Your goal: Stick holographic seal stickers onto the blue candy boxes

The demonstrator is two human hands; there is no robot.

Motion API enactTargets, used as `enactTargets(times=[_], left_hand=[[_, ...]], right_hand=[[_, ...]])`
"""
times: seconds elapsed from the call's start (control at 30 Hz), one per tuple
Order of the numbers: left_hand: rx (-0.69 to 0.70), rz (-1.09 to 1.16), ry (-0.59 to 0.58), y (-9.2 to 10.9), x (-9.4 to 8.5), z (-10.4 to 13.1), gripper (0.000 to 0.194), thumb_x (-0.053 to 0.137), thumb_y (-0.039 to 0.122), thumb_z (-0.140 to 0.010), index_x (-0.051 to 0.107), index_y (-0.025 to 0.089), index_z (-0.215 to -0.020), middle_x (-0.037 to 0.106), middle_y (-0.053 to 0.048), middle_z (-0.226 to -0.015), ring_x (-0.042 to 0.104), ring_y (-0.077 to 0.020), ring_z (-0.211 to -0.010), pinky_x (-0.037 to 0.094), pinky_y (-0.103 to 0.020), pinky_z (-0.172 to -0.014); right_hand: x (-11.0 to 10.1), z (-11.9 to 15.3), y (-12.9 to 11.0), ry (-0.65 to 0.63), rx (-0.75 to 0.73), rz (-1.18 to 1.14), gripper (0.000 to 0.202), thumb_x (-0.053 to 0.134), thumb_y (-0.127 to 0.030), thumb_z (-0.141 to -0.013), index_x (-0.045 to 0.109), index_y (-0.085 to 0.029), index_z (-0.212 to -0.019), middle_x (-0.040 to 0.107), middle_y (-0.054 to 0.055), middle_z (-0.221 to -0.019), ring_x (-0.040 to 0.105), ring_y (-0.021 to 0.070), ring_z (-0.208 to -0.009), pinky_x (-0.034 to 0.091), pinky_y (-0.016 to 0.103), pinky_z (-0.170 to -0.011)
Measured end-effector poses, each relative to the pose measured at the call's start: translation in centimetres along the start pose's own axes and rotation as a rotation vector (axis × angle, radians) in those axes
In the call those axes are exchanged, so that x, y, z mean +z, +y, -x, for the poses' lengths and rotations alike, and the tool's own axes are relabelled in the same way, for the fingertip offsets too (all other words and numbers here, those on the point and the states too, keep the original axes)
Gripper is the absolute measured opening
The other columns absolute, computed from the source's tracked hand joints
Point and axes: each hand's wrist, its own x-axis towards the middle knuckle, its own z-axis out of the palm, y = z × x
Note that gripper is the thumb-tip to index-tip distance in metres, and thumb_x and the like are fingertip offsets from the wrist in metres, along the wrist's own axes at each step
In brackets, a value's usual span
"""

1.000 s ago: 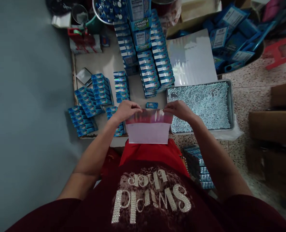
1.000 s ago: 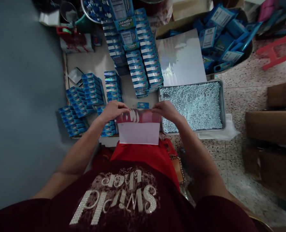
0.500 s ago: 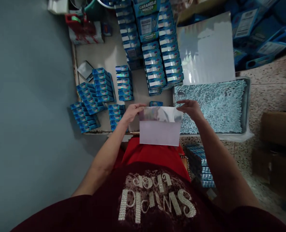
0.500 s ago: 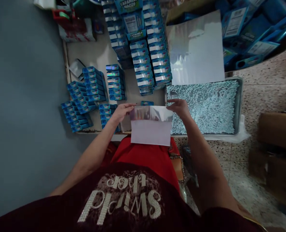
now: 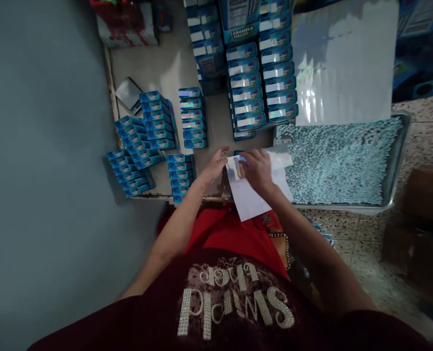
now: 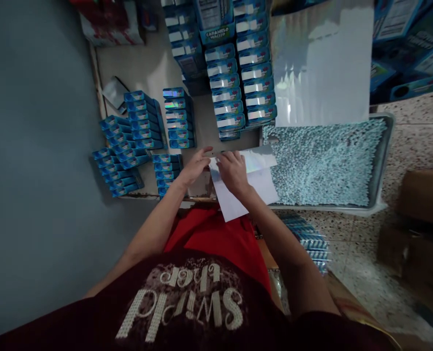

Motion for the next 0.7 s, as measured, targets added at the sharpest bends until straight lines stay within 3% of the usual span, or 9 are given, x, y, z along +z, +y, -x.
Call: enactTargets(times=[0.07, 0.13, 0.23, 0.37, 0.47, 0.57, 0.7], left_hand=[[-0.016, 0.032, -0.014, 0.2, -0.2, 0.1, 0.065, 0.065, 0.016, -0.084, 0.055, 0.014, -0.148, 0.073, -0.006, -0.093, 0.068, -0.0214, -0.087, 0.054, -0.032, -0.081], [-0.038, 0.077, -0.029, 0.5, -0.6, 0.2, 0.065, 0.065, 0.015, -0.082, 0.055, 0.015, -0.146, 0.074, -0.007, -0.097, 0.069, -0.0215, -0.090, 0.055, -0.032, -0.080], [-0.066, 0.147, -0.038, 0.7, -1.0, 0.2, 0.065, 0.068, 0.016, -0.082, 0.055, 0.016, -0.145, 0.074, -0.007, -0.099, 0.070, -0.0222, -0.094, 0.056, -0.034, -0.085], [-0.088, 0.181, -0.040, 0.8, -1.0, 0.0, 0.067, 0.071, 0.021, -0.083, 0.054, 0.013, -0.147, 0.075, -0.009, -0.100, 0.072, -0.0256, -0.098, 0.057, -0.041, -0.092], [-0.091, 0.213, -0.052, 1.0, -1.0, 0.2, 0.068, 0.072, 0.022, -0.083, 0.055, 0.011, -0.148, 0.077, -0.013, -0.107, 0.073, -0.0286, -0.107, 0.057, -0.043, -0.097], [-0.099, 0.228, -0.078, 1.4, -1.3, 0.6, 0.068, 0.071, 0.021, -0.083, 0.055, 0.010, -0.148, 0.078, -0.015, -0.114, 0.072, -0.0280, -0.114, 0.056, -0.042, -0.101], [-0.081, 0.191, -0.093, 0.9, -1.7, 0.5, 0.070, 0.067, 0.023, -0.085, 0.053, 0.009, -0.152, 0.079, -0.015, -0.119, 0.073, -0.0249, -0.111, 0.056, -0.040, -0.101]], right_hand=[[1.6, -0.8, -2.6, 0.058, 0.053, 0.037, 0.038, 0.045, -0.035, -0.110, 0.071, -0.021, -0.134, 0.072, 0.014, -0.130, 0.055, 0.0331, -0.112, 0.041, 0.047, -0.094], [2.6, -1.4, -3.7, 0.098, 0.069, 0.060, 0.038, 0.045, -0.035, -0.111, 0.073, -0.022, -0.132, 0.073, 0.012, -0.132, 0.055, 0.0319, -0.111, 0.040, 0.046, -0.095], [3.5, -1.7, -3.5, 0.088, 0.016, 0.077, 0.039, 0.044, -0.032, -0.111, 0.072, -0.024, -0.136, 0.073, 0.011, -0.136, 0.055, 0.0319, -0.113, 0.038, 0.046, -0.098], [4.4, -0.3, -3.1, 0.049, -0.037, 0.112, 0.049, 0.043, -0.025, -0.109, 0.057, -0.020, -0.155, 0.063, 0.014, -0.153, 0.052, 0.0351, -0.127, 0.037, 0.049, -0.105], [4.8, 0.9, -3.5, 0.057, -0.040, 0.137, 0.049, 0.039, -0.020, -0.109, 0.057, -0.018, -0.155, 0.059, 0.013, -0.159, 0.052, 0.0335, -0.136, 0.036, 0.048, -0.109], [4.9, 1.4, -4.1, 0.103, -0.042, 0.136, 0.044, 0.040, -0.018, -0.110, 0.066, -0.018, -0.146, 0.066, 0.012, -0.152, 0.056, 0.0294, -0.134, 0.036, 0.044, -0.110], [4.6, 1.5, -3.8, 0.178, -0.041, 0.109, 0.029, 0.052, -0.023, -0.108, 0.076, -0.023, -0.125, 0.078, 0.009, -0.130, 0.063, 0.0265, -0.117, 0.039, 0.043, -0.103]])
